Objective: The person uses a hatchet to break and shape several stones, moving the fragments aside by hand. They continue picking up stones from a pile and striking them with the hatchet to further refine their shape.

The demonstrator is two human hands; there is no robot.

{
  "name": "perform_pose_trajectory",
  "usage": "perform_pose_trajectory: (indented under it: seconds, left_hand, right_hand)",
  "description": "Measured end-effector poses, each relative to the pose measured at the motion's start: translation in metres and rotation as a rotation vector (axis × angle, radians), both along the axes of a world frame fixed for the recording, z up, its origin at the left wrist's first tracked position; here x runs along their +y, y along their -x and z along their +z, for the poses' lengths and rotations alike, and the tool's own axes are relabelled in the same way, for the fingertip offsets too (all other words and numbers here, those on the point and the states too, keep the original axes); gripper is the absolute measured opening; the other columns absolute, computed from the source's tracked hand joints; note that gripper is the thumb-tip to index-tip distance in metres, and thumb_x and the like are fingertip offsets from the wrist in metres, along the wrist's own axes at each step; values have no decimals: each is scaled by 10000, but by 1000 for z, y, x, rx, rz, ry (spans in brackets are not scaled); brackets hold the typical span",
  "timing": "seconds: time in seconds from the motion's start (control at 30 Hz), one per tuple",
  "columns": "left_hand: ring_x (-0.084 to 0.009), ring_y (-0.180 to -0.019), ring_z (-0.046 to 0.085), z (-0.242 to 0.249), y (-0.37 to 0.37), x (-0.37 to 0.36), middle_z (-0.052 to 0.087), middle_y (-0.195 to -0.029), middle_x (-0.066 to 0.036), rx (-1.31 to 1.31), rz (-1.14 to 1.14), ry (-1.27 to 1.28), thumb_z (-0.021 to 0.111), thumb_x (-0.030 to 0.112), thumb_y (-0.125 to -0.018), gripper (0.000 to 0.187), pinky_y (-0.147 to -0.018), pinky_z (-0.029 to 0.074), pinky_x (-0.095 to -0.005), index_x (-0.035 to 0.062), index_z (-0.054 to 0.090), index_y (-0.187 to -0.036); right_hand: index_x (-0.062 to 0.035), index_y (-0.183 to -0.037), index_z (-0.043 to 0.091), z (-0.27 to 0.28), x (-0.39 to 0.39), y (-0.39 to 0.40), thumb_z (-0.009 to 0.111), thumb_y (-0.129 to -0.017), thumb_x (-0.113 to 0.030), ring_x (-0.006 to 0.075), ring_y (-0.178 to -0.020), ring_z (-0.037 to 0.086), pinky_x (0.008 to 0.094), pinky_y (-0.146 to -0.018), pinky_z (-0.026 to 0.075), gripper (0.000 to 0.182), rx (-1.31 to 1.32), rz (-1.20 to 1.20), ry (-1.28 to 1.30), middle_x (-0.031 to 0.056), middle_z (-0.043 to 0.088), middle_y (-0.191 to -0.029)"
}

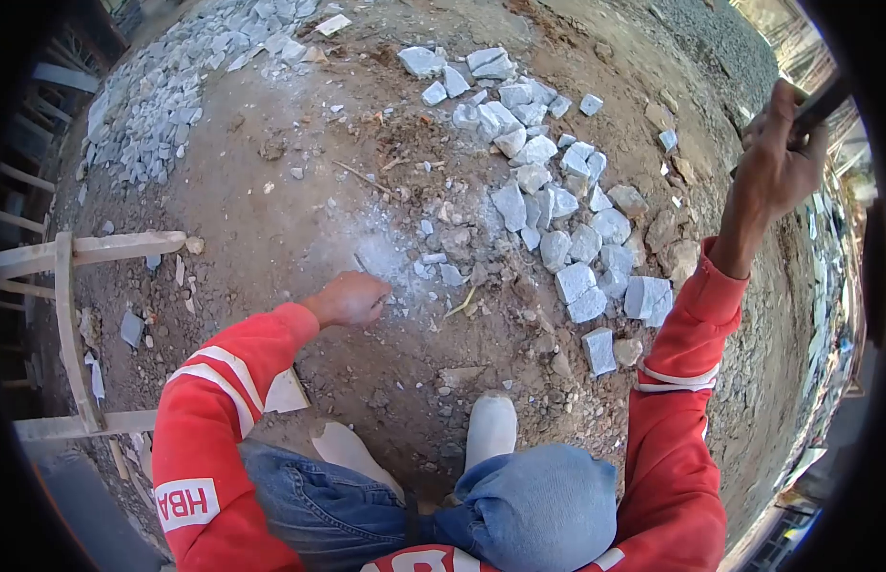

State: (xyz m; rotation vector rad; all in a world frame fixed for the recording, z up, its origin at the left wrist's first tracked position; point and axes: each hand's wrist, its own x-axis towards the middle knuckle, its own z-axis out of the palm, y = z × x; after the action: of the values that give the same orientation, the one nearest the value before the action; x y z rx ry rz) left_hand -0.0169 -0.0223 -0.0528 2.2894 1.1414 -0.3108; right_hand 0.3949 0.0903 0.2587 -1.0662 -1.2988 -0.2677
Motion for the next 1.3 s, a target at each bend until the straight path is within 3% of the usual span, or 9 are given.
perform_pose_trajectory:
  seconds: [0.13,0.3,0.4,0.43,0.53,0.87,1.07,1.2,1.3]
  left_hand:
    - [-394,-850,644,-16,5,-10,649,-855,-173,-22,-35,-1,601,211,-813,194,-762,507,-518,54,617,-926]
    - [-390,-922,654,-1,2,-10,679,-951,-180,98,-28,174,641,221,-797,239,-797,520,-507,54,645,-969]
    - [-386,-928,653,-2,9,-13,681,-971,-175,134,-57,166,663,244,-803,265,-803,516,-505,66,649,-999]
    - [-383,-943,652,-2,10,-11,684,-990,-175,159,-45,154,677,257,-801,286,-813,516,-504,69,653,-1016]
    - [-379,-950,649,14,5,-11,682,-984,-173,183,-15,139,687,261,-797,300,-822,515,-501,69,652,-1024]
    - [-378,-984,635,1,1,-13,676,-993,-178,193,-116,194,687,246,-783,327,-843,504,-504,74,649,-1059]
    - [-385,-980,638,7,-11,2,677,-1009,-183,171,-122,111,683,240,-779,332,-850,501,-512,65,650,-1059]
    - [-387,-1001,639,25,-15,2,675,-1030,-192,167,-107,56,679,246,-789,345,-870,502,-514,56,645,-1075]
    - [-390,-1019,635,34,-18,2,673,-1047,-197,188,-105,38,678,249,-794,371,-885,503,-512,50,638,-1105]
  right_hand:
    - [-104,-1201,434,67,23,21,662,-927,-378,225,-569,558,397,-527,491,450,243,388,-245,109,619,-813]
    - [-53,-684,459,-84,89,88,561,-1012,-294,116,-453,462,254,-445,376,419,325,672,-456,28,516,-597]
    - [-12,-822,600,-356,102,82,597,-965,-244,159,-459,503,330,-454,416,272,16,245,637,59,546,-602]
    - [-24,-793,600,-356,95,78,608,-943,-253,157,-418,469,335,-390,373,274,403,436,1365,46,527,-584]
    - [-39,-756,572,-338,129,52,626,-924,-238,143,-385,426,326,-345,327,266,1073,757,1502,29,497,-567]
    - [-90,-810,470,-41,-21,29,569,-1011,-321,36,-478,304,208,-444,250,321,454,696,405,-53,353,-622]
    - [-114,-709,338,-108,-47,13,507,-1044,-276,67,-447,343,225,-410,265,408,373,554,-157,-25,354,-531]
    - [-58,-658,532,-360,-93,-11,607,-968,-345,133,-502,504,304,-462,395,430,172,77,1073,29,515,-562]
    - [-40,-670,551,-334,-87,-18,634,-938,-416,148,-465,496,312,-437,399,470,693,238,1439,30,517,-560]
